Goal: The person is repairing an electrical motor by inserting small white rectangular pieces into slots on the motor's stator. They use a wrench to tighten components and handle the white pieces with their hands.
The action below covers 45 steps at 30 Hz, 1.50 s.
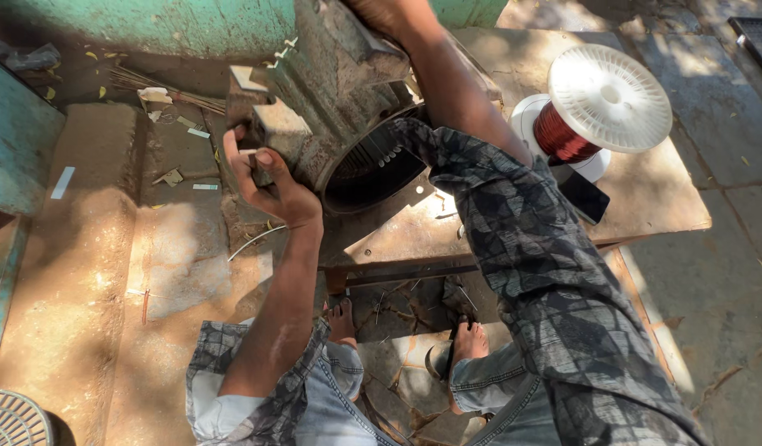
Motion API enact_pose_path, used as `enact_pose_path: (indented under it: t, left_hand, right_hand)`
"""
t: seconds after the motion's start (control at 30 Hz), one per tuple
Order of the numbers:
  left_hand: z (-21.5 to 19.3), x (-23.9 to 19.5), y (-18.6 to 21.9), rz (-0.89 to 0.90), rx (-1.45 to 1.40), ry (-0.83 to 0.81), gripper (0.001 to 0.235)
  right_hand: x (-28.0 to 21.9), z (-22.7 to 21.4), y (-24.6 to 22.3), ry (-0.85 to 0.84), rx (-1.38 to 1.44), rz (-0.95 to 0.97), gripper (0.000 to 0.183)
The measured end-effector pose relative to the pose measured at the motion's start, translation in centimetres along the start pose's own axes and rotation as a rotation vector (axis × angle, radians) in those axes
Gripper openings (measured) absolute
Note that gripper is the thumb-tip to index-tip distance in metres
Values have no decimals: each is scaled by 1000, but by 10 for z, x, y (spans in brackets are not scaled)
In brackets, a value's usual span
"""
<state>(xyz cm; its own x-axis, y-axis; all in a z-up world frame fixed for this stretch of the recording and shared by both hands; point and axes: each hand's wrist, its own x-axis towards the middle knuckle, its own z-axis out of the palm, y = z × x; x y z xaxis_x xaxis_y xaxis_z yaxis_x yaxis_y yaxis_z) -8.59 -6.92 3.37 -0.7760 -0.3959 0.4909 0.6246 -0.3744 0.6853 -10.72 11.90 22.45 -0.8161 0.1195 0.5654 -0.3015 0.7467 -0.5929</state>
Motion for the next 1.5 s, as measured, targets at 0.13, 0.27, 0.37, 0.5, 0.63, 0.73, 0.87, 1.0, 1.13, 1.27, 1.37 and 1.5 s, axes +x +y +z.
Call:
enact_pose_path:
  t: [0.13, 0.27, 0.37, 0.5, 0.63, 0.73, 0.87, 1.0, 1.13, 1.27, 1.37, 1.5]
  left_hand:
    - [-16, -24, 22, 245, 91, -44, 37]
    - [-30, -26, 35, 124, 0, -233, 35]
    - [-37, -16, 30, -167, -297, -306, 51]
    - [-41, 27, 9, -485, -542, -480, 50]
    - [-22, 66, -38, -762, -632, -494, 48]
    - [6, 75, -67, -873, -632, -451, 59]
    - [35, 85, -67, -822, -667, -512, 63]
    - [37, 74, -44, -874, -665, -397, 64]
    - [14, 49, -30, -815, -708, -287, 57]
    - [13, 28, -23, -926, -756, -26, 53]
    - [5, 20, -10, -1153, -638, 340, 52]
    - [-1, 19, 4, -1079, -764, 114, 47]
  right_hand:
    - [14, 14, -8, -167, 183, 110, 42]
    - [-5, 21, 3, -153, 340, -211, 70]
    - [-23, 32, 0, 12, 301, -262, 65]
    - [-35, 44, -16, 274, 318, -178, 60]
    - [-27, 50, -4, 505, 85, -39, 58]
    - [-7, 44, 29, 594, -49, 22, 56]
    - [39, 34, 74, 630, -21, 76, 56]
    - [81, 42, 102, 597, -93, -65, 56]
    - [93, 73, 105, -45, 177, -104, 35]
    - [71, 78, 93, -210, 241, -248, 37]
    - [45, 75, 69, -177, 111, -354, 34]
    - [22, 49, 30, -97, -81, -332, 33]
